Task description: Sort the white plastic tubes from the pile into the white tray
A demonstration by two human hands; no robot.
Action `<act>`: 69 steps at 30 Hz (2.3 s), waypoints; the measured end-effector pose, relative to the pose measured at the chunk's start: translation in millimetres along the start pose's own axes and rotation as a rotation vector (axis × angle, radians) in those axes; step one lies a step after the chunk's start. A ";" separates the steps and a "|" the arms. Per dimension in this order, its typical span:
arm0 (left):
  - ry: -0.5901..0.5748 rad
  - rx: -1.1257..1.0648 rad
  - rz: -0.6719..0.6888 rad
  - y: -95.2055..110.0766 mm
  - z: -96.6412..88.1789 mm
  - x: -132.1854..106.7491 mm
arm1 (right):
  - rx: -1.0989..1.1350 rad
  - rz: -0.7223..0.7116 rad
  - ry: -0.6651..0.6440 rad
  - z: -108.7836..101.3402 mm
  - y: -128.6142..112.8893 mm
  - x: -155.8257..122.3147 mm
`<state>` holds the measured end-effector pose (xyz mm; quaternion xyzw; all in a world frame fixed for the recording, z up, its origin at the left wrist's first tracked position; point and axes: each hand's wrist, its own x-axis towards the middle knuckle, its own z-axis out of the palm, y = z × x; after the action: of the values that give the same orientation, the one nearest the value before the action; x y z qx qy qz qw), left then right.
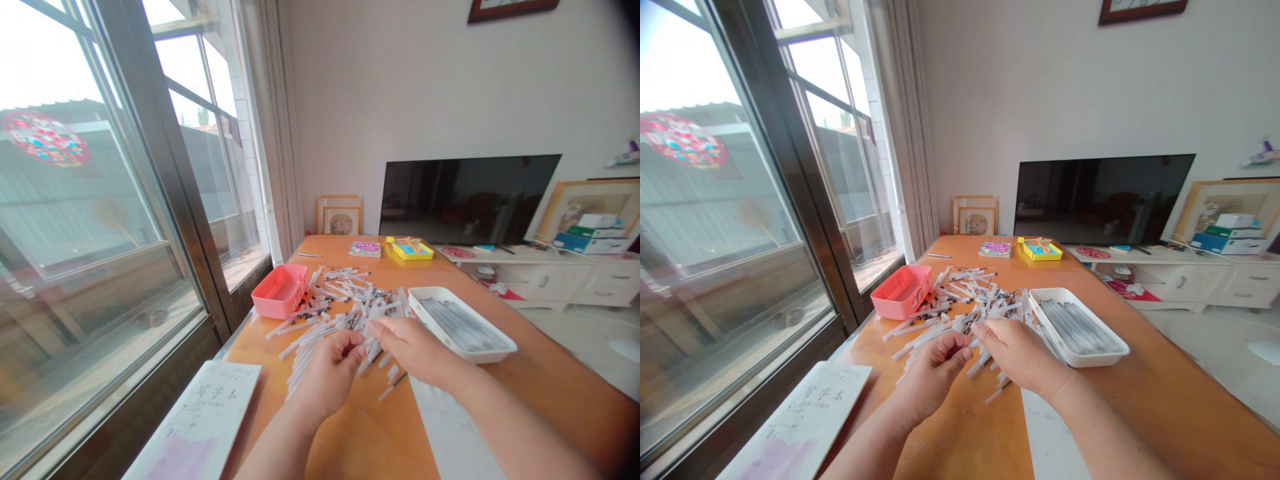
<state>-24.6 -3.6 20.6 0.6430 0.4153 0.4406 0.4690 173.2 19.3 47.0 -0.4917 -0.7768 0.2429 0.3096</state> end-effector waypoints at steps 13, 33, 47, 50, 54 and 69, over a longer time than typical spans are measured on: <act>0.021 -0.019 -0.041 7.1 0.1 -1.6 | 0.052 -0.007 -0.050 -3.9 -1.2 -0.6; 0.013 0.076 -0.024 5.2 0.9 -1.5 | 0.027 0.015 -0.057 -1.6 2.3 1.0; 0.030 0.078 -0.013 8.8 1.3 -2.1 | 0.047 0.042 -0.051 -0.8 1.1 0.0; 0.030 0.087 -0.031 8.2 0.6 -2.0 | 0.080 0.015 -0.106 -4.7 -2.6 -0.7; 0.025 0.114 -0.003 3.8 0.2 -1.2 | 0.043 -0.018 -0.068 -1.7 -0.1 -1.0; -0.087 0.473 0.066 11.6 -4.7 -6.6 | 0.090 0.006 0.039 -0.7 -0.2 0.8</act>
<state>-29.5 -11.3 31.5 0.7664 0.4650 0.3185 0.3081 173.3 20.0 47.8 -0.4843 -0.7573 0.2688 0.3459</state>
